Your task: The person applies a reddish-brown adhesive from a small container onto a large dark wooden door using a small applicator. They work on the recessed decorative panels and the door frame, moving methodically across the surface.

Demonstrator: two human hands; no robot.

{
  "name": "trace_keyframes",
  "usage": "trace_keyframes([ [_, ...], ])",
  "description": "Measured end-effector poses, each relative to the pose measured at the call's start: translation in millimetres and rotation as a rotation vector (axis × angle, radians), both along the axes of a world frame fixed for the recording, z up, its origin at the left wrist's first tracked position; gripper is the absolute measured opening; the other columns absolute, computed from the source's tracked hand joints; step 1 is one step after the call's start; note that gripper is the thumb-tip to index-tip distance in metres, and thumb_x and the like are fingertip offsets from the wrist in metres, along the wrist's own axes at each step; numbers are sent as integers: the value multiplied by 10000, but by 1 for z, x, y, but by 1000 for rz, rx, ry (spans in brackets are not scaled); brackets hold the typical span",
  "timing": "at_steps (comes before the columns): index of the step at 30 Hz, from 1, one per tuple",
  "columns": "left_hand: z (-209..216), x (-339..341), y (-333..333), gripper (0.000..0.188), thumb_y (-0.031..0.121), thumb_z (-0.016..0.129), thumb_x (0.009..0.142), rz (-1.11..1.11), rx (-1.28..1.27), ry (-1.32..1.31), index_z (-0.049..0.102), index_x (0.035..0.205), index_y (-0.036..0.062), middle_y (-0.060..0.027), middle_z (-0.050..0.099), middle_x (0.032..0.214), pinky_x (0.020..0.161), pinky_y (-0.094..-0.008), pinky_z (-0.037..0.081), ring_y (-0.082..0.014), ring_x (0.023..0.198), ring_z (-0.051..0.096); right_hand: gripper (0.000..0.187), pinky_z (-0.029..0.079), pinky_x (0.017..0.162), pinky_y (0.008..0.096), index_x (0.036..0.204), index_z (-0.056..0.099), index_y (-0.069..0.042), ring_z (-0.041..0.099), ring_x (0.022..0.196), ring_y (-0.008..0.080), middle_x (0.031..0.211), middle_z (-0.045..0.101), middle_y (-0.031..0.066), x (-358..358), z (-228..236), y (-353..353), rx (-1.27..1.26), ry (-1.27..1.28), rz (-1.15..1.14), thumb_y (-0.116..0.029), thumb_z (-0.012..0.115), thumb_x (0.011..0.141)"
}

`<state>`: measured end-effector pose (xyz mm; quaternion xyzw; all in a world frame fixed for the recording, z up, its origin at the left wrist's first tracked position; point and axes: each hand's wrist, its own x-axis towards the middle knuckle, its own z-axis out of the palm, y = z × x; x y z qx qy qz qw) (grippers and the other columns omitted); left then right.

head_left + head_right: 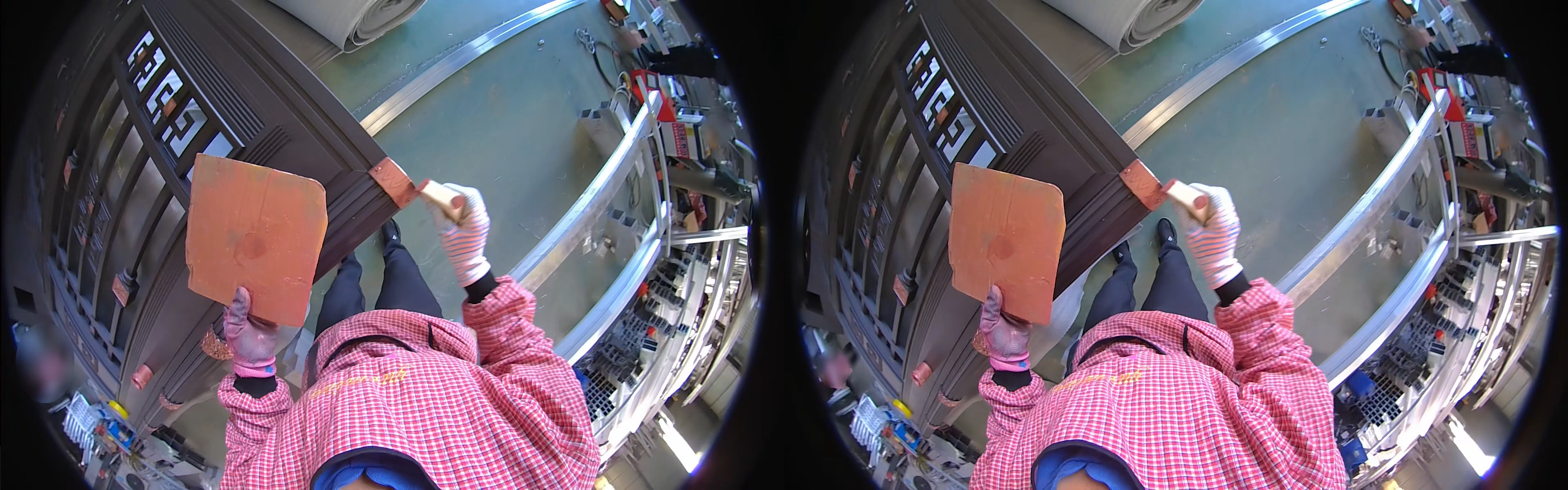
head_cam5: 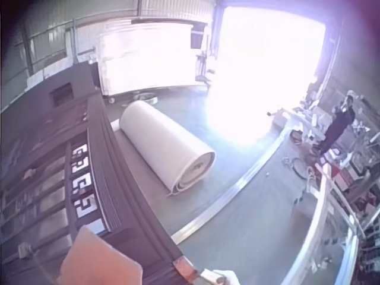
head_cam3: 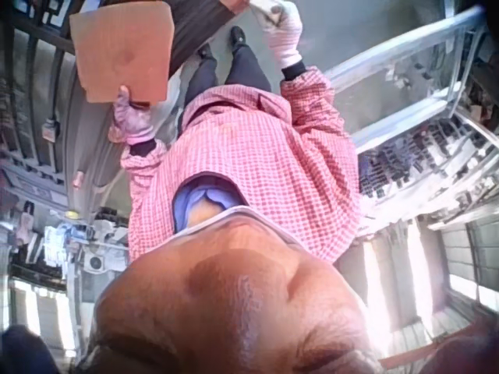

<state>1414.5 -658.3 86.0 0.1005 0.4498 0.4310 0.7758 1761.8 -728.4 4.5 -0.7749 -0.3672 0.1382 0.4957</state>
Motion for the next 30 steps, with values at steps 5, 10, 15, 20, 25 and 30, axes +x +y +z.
trace_keyframes([
  [5, 9, 21, -5, 522, 194, 643, 956, -23, 3, -4, 448, 1434, 117, -63, 521, 1422, 1050, -497, 472, -253, 1273, 542, 269, 516, 748, 288, 1014, 635, -57, 637, 790, 181, 887, 652, 78, -3, -40, 1, 97, 341, -251, -116, 800, 810],
  [10, 16, 40, -14, 527, 202, 654, 947, -15, -19, -18, 457, 1427, 106, -69, 535, 1412, 1061, -501, 462, -259, 1285, 533, 253, 511, 764, 287, 1023, 638, -71, 627, 814, 161, 908, 646, 62, -16, -43, -4, 122, 242, -70, -81, 781, 815],
  [15, 26, 59, -31, 506, 203, 656, 942, 24, -28, 53, 480, 1406, 101, -65, 558, 1386, 1049, -479, 473, -253, 1265, 551, 241, 502, 772, 293, 1042, 641, -71, 618, 825, 170, 927, 643, 75, -23, -53, -14, 127, 427, -19, -103, 763, 837],
  [20, 21, 61, -49, 464, 186, 653, 945, 52, -41, 165, 500, 1376, 113, -33, 583, 1336, 999, -423, 513, -213, 1208, 589, 211, 499, 772, 285, 1028, 630, -58, 610, 812, 158, 903, 642, 71, -17, -60, -9, 202, 304, -64, -85, 756, 862],
  [25, 24, 77, -71, 450, 182, 653, 949, 79, 12, 136, 501, 1368, 122, -11, 594, 1303, 963, -384, 534, -185, 1178, 603, 233, 503, 773, 269, 1055, 589, -42, 595, 837, 123, 921, 654, 43, 13, -82, -22, 62, 404, -53, -58, 735, 873],
  [30, 24, 63, -90, 472, 174, 639, 959, 163, 21, 59, 478, 1400, 133, -25, 580, 1345, 1014, -406, 511, -207, 1236, 580, 192, 507, 824, 255, 1052, 575, -44, 590, 884, 125, 974, 633, 36, 52, -65, -21, 123, 551, 82, 0, 676, 895],
])
